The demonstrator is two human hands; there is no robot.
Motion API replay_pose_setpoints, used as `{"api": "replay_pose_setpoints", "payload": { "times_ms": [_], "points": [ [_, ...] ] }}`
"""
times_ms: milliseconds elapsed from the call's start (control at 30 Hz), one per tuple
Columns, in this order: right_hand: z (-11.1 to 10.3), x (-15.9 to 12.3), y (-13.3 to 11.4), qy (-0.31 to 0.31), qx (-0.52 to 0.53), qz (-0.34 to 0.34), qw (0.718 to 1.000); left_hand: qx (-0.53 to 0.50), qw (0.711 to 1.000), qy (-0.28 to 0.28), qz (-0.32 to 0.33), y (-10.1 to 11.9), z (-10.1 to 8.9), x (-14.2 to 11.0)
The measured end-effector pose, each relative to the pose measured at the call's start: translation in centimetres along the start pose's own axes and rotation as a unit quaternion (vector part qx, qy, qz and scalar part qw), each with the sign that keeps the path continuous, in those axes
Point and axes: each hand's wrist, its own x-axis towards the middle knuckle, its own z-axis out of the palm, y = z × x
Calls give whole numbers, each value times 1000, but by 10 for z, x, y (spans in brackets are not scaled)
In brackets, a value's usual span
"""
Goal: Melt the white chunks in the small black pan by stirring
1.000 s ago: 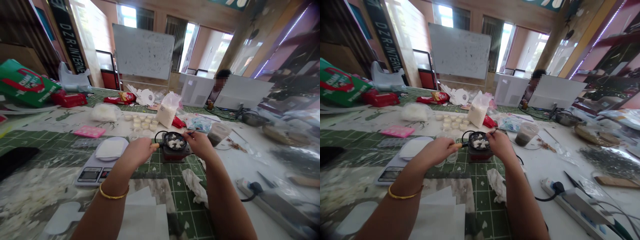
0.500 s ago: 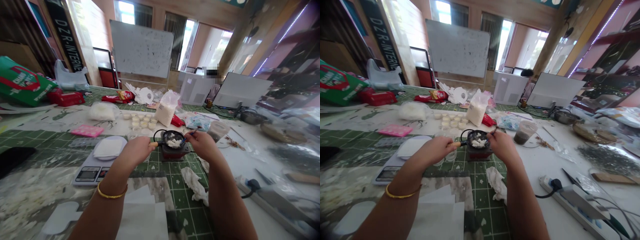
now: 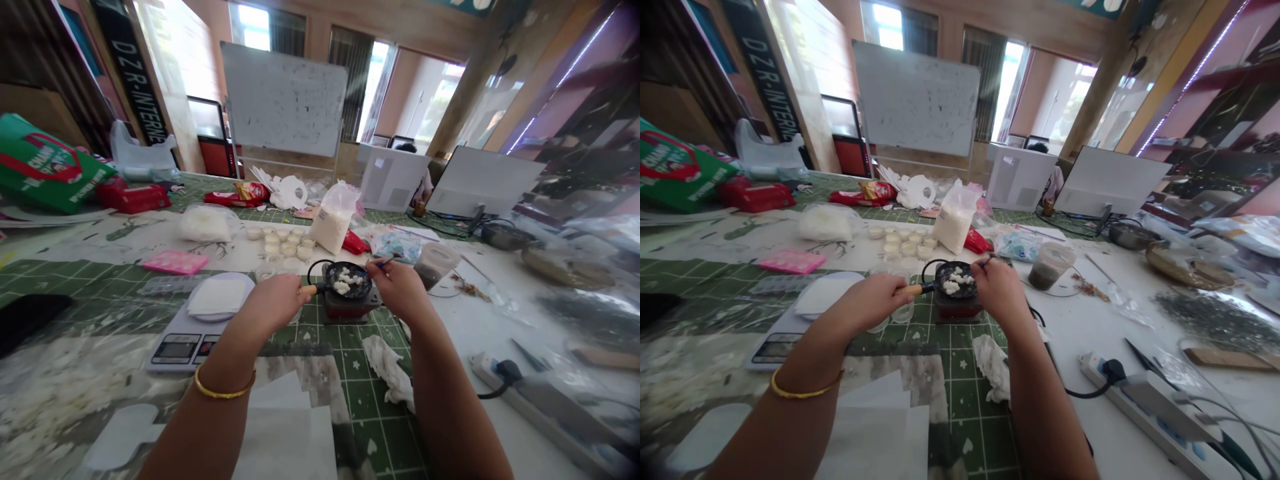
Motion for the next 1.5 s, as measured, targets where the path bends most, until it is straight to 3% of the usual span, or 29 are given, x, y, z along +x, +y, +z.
{"api": "replay_pose_setpoints", "payload": {
  "times_ms": [100,200,367,467,633,800,933,1067,1233,1400,1500],
  "points": [
    [0,-1,-1,-21,5,-14,1000,2,1000,4,-4,0,1,0],
    [1,-2,-2,17,63,-13,998,3,1000,1,-3,0,1,0],
    [1,-3,-6,-39,79,-14,996,9,1000,7,-1,0,1,0],
    [-2,-6,-9,-20,91,-24,995,11,1000,5,1,0,1,0],
    [-5,-10,-13,-52,44,-33,997,10,1000,7,-5,1,1,0],
    [-4,-10,-15,3,78,-37,996,14,1000,4,-4,2,1,-1],
    [-2,-9,-14,-44,51,-38,997,10,1000,9,-3,2,0,-1],
    [0,-9,-15,11,78,-38,996,11,1000,7,-1,1,1,0],
    [3,-7,-15,-49,60,-44,996,12,1000,13,4,0,2,1],
    [0,-5,-8,23,58,-29,998,15,1000,6,6,0,2,2],
    [-2,-4,-4,-24,17,-25,999,10,1000,6,8,0,1,1]
  ]
}}
